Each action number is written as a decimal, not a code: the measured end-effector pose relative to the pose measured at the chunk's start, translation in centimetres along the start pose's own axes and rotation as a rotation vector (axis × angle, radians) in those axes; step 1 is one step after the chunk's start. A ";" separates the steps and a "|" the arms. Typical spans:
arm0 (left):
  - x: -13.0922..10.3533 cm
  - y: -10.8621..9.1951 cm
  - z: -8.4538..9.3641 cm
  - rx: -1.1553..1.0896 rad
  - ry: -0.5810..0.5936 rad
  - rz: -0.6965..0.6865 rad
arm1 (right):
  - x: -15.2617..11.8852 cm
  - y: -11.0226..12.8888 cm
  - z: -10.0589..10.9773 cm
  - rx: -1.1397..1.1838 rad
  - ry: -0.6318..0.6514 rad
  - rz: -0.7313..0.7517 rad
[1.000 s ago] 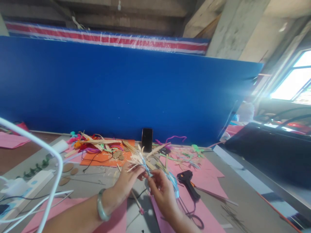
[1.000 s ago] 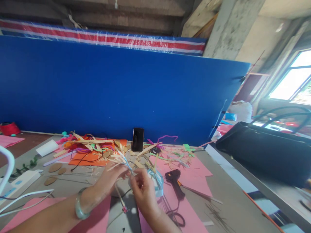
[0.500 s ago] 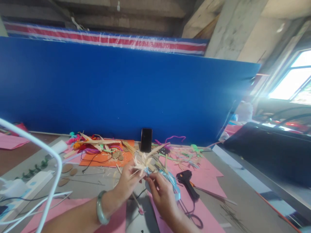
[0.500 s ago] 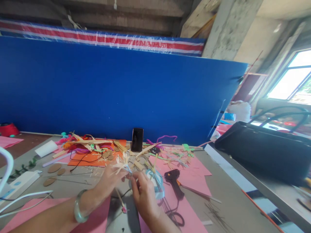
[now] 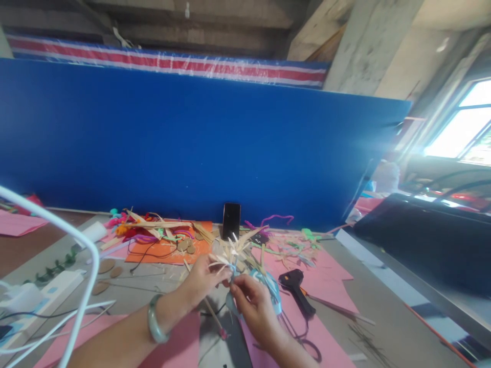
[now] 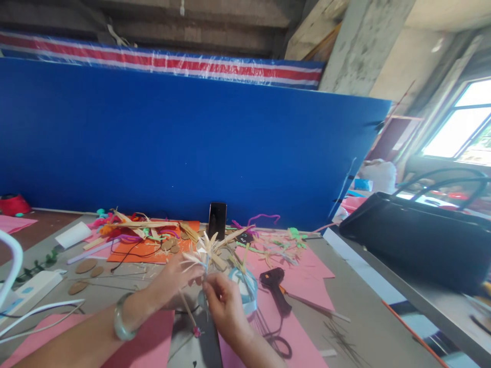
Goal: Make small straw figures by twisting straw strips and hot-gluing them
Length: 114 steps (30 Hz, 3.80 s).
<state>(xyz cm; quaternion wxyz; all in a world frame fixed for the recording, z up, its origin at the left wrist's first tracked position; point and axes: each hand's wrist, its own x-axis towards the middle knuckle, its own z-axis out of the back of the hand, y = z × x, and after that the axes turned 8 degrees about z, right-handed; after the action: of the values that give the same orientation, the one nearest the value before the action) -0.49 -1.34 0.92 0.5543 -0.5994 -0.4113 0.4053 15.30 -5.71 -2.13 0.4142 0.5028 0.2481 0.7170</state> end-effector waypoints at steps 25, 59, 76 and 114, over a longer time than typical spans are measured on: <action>0.5 1.2 -0.4 -0.244 0.162 0.128 | 0.8 -0.7 0.7 0.358 -0.118 -0.241; 0.1 2.3 -0.4 -0.140 0.139 -0.201 | 0.6 0.2 0.0 0.482 -0.089 -0.376; 0.8 1.6 -0.4 -0.197 0.084 -0.042 | 1.1 1.0 1.0 0.165 -0.115 -0.188; 1.2 0.9 0.0 -0.492 0.081 0.149 | 0.9 -0.6 0.8 0.420 -0.067 -0.300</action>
<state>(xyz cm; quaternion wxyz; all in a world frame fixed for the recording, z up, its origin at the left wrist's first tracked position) -0.04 -0.25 -0.05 0.3764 -0.7607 -0.4297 0.3082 16.07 -4.70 -1.83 0.4102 0.5591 0.4494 0.5632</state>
